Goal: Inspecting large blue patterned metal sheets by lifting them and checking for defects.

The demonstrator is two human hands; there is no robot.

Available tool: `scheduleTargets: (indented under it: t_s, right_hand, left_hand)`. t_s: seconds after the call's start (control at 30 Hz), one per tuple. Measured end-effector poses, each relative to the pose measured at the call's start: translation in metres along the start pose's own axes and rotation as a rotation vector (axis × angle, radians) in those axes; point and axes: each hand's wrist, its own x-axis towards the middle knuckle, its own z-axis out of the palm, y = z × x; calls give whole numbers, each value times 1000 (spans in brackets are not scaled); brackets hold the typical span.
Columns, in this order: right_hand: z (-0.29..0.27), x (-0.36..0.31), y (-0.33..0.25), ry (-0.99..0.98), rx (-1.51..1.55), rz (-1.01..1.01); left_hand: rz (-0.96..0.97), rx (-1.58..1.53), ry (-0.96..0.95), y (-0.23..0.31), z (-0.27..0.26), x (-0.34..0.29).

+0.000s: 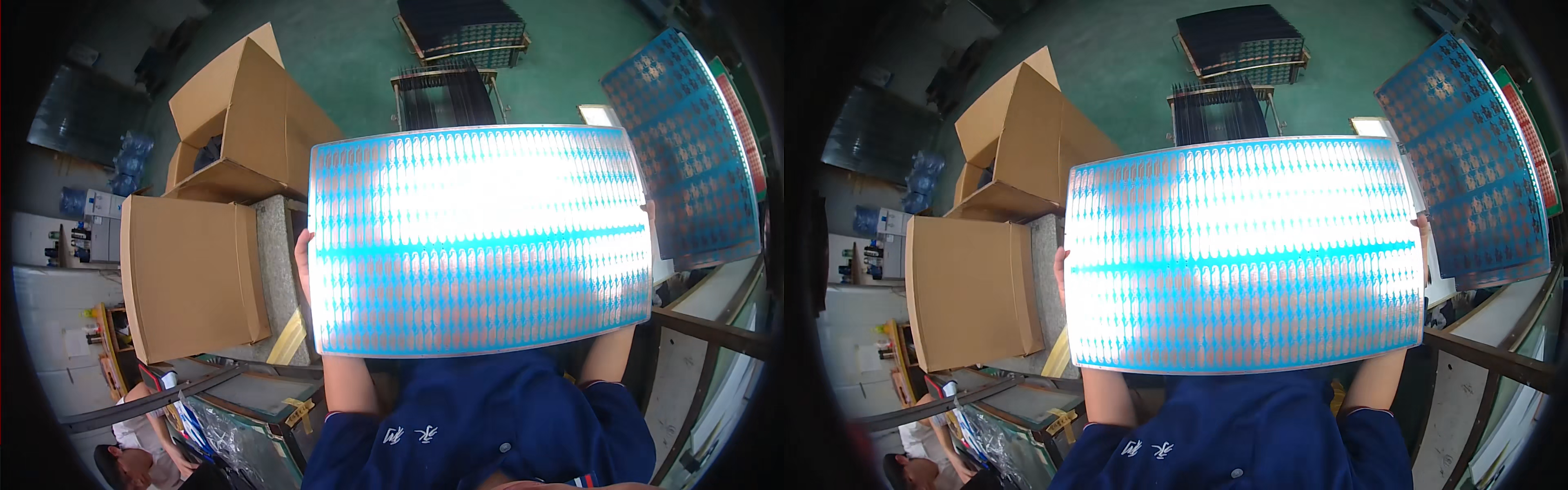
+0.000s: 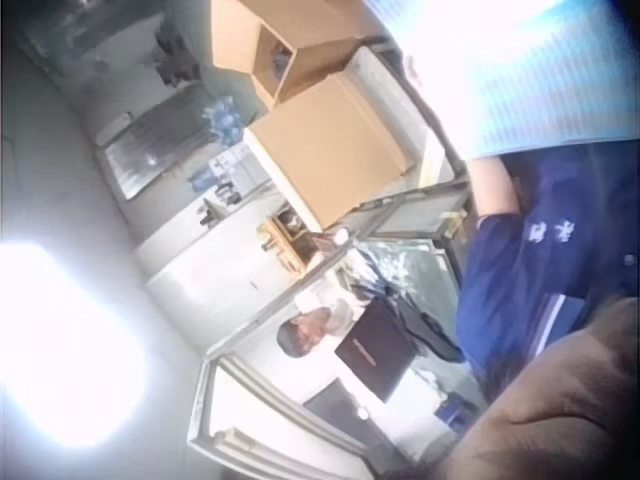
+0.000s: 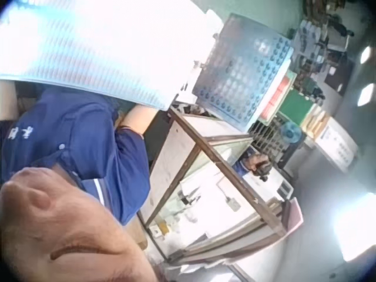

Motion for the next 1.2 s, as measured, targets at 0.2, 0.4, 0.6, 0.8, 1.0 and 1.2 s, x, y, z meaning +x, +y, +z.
scheduleTargets:
  t_s: [0.2, 0.4, 0.6, 0.8, 1.0, 1.2]
  right_hand:
    - [-43, 2, -18, 16, -64, 487]
    - [-48, 4, 13, -169, -68, 448]
    - [-11, -34, 62, -147, 142, 460]
    - [-25, -19, 39, -190, 324, 428]
    - [-24, -5, 2, -199, -322, 344]
    - [-17, -13, -1, -207, -472, 369]
  left_hand:
    - [-91, 16, 37, -4, 11, 5]
    - [17, 15, 20, -43, 9, -10]
    - [-193, 130, -94, -91, 64, -50]
    - [-176, 262, -107, -70, 65, -44]
    - [-227, 349, -91, -55, 43, -38]
    - [-270, 359, -83, -54, 41, -35]
